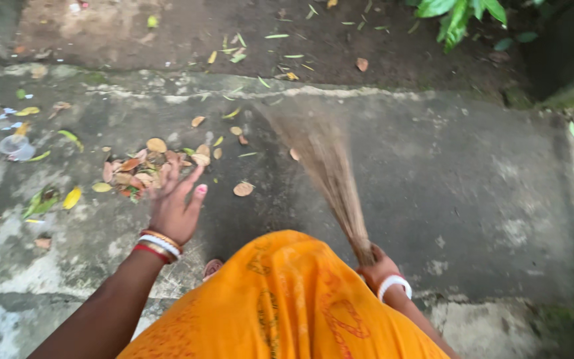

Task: The person sweeps fallen leaves, plastic debris, and trash across the ground using a hand broom.

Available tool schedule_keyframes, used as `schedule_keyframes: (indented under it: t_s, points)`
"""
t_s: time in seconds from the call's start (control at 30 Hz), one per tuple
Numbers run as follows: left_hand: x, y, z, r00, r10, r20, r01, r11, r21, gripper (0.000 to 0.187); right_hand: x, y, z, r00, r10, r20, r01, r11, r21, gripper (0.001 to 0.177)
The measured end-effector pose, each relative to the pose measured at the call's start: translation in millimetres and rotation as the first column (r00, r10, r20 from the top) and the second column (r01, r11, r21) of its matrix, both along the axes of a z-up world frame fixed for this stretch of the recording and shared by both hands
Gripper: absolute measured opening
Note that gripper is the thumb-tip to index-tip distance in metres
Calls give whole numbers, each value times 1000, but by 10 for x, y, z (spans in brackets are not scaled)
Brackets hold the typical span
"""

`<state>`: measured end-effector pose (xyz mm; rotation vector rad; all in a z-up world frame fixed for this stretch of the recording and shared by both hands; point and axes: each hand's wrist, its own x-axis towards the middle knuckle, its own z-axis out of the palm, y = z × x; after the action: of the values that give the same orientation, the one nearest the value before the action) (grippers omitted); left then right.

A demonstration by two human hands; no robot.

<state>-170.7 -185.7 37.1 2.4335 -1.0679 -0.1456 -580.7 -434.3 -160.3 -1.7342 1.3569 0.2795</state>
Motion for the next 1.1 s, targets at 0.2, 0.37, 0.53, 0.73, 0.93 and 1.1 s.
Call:
schedule_keyframes:
  t_s: [0.2, 0.37, 0.53, 0.73, 0.93, 1.1]
  points:
    - [41, -60, 59, 1000, 17, -10, -17, 1000, 6, 49, -583, -158, -499, 980, -139, -143, 118, 982, -145, 89]
    - [63, 13, 59, 998, 49, -44, -49, 999, 17, 48, -648, -570, -509, 918, -108, -381, 136, 989, 49, 69]
    - [109, 125, -20, 997, 62, -37, -61, 998, 9, 49, -258, -395, -577, 908, 65, -415, 33, 974, 226, 64]
    - [233, 234, -176, 998, 59, 3, -59, 998, 1, 50, 518, 79, -630, 891, 374, -257, -301, 911, 282, 58]
    - [481, 444, -183, 994, 96, -62, -98, 994, -40, 49, 1062, 195, -109, 752, 647, -127, -642, 762, 82, 52]
    - [925, 818, -233, 990, 114, -81, -122, 988, -91, 49, 1130, 284, -34, 944, 323, -65, -317, 944, 87, 74]
